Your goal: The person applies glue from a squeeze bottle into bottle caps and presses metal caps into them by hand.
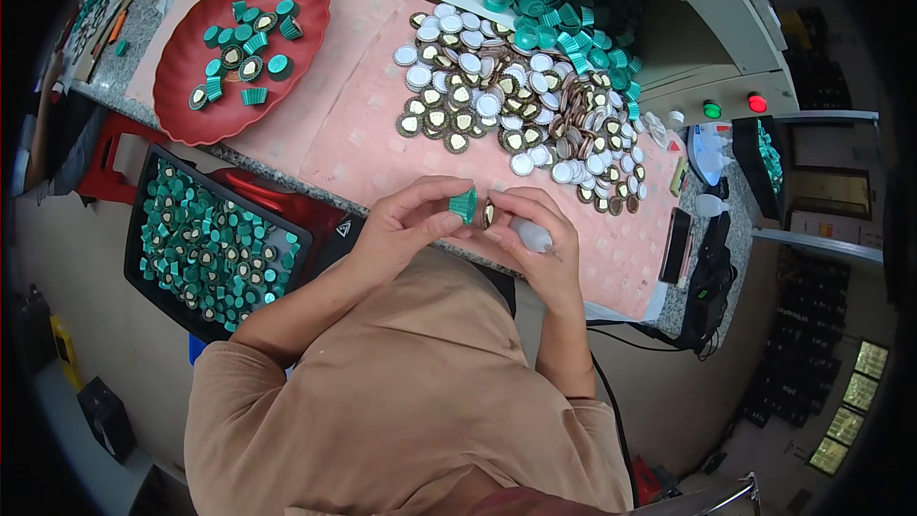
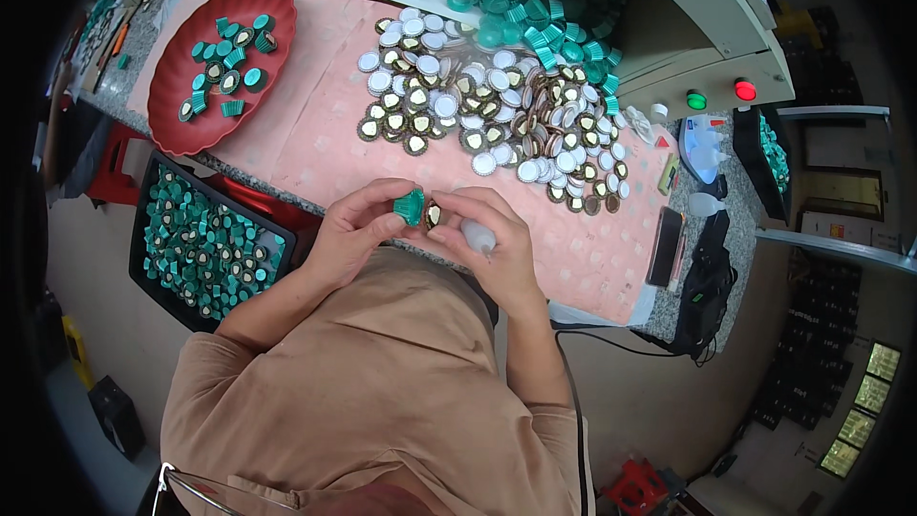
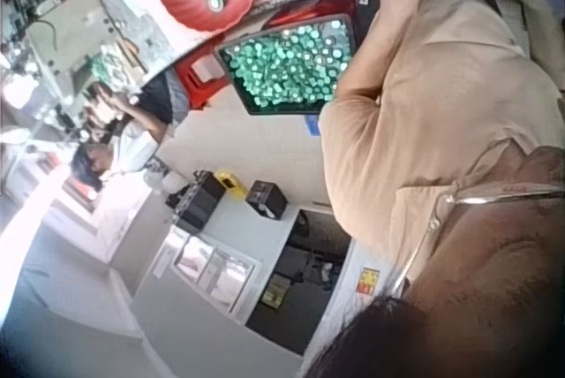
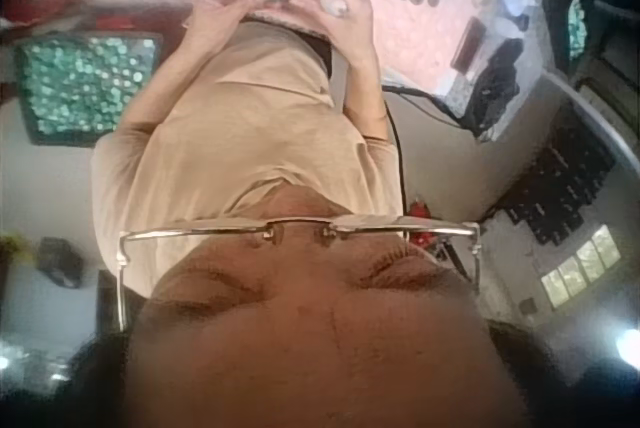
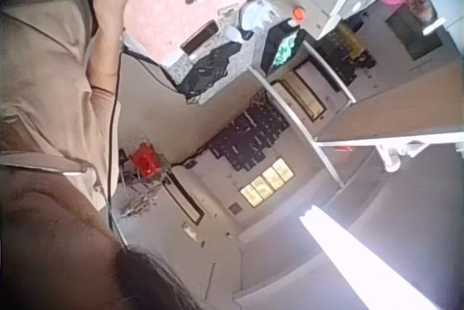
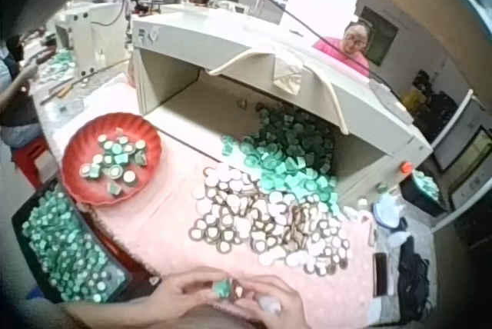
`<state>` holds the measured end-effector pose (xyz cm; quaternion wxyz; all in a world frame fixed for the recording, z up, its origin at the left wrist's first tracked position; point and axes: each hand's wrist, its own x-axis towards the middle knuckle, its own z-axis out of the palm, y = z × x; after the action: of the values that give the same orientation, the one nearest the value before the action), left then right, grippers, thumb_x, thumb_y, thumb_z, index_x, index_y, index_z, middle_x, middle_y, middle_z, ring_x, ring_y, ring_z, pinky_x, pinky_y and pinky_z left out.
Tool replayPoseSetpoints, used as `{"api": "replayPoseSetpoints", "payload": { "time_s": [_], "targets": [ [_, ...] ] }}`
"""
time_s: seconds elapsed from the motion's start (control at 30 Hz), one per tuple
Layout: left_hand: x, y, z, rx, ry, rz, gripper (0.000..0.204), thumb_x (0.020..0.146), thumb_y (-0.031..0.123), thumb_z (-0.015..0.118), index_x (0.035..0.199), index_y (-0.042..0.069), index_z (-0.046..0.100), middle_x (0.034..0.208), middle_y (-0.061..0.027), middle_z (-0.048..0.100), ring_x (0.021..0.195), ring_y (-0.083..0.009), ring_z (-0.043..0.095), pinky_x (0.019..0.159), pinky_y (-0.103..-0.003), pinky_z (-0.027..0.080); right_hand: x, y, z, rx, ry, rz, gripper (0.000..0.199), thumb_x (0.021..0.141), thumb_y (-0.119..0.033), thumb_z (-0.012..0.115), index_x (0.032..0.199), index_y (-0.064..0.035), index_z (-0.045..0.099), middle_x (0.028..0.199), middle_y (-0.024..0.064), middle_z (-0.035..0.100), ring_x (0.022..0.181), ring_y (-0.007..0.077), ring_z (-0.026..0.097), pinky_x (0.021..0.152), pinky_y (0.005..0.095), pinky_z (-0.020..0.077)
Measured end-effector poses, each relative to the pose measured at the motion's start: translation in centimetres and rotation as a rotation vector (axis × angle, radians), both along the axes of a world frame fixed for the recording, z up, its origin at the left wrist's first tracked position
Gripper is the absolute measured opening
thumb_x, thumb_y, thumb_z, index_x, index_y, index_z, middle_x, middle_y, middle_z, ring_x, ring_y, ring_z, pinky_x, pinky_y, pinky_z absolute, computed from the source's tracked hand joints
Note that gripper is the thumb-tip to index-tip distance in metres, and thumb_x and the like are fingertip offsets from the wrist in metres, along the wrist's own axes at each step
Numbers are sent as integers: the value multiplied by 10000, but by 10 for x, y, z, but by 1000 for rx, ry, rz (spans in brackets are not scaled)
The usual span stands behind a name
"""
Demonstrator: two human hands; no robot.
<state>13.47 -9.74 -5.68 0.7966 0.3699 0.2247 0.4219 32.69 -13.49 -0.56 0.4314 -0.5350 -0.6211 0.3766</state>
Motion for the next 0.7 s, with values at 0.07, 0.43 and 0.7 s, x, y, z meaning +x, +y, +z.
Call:
{"api": "replayPoseSetpoints", "payload": {
  "time_s": [0.07, 0.43, 0.7],
  "targets": [
    [0, -1, 0, 11, 2, -13, 348, 921, 25, 564, 1267, 12, 527, 1196, -83, 566, 1030, -177, 598, 873, -324, 535, -1, -2, -2, -16, 34, 8, 346, 746, 34, 721, 1084, 7, 653, 1051, 88, 584, 817, 122, 570, 747, 239, 465],
    [0, -2, 2, 2, 9, -81, 381, 922, 34, 567, 1294, 1, 494, 1201, -101, 574, 1060, -176, 590, 880, -318, 532, -3, -4, -4, 36, -15, 6, 354, 761, -19, 737, 1107, -40, 662, 1029, 78, 603, 776, 127, 587, 697, 254, 489],
    [1, -2, 9, -15, 19, -100, 367, 928, 29, 553, 1291, 5, 505, 1219, -102, 570, 1079, -177, 584, 892, -319, 528, -1, -5, -1, 82, -77, 14, 367, 759, -11, 736, 1116, -55, 662, 1026, 81, 601, 787, 137, 601, 696, 265, 497]
  ]
}}
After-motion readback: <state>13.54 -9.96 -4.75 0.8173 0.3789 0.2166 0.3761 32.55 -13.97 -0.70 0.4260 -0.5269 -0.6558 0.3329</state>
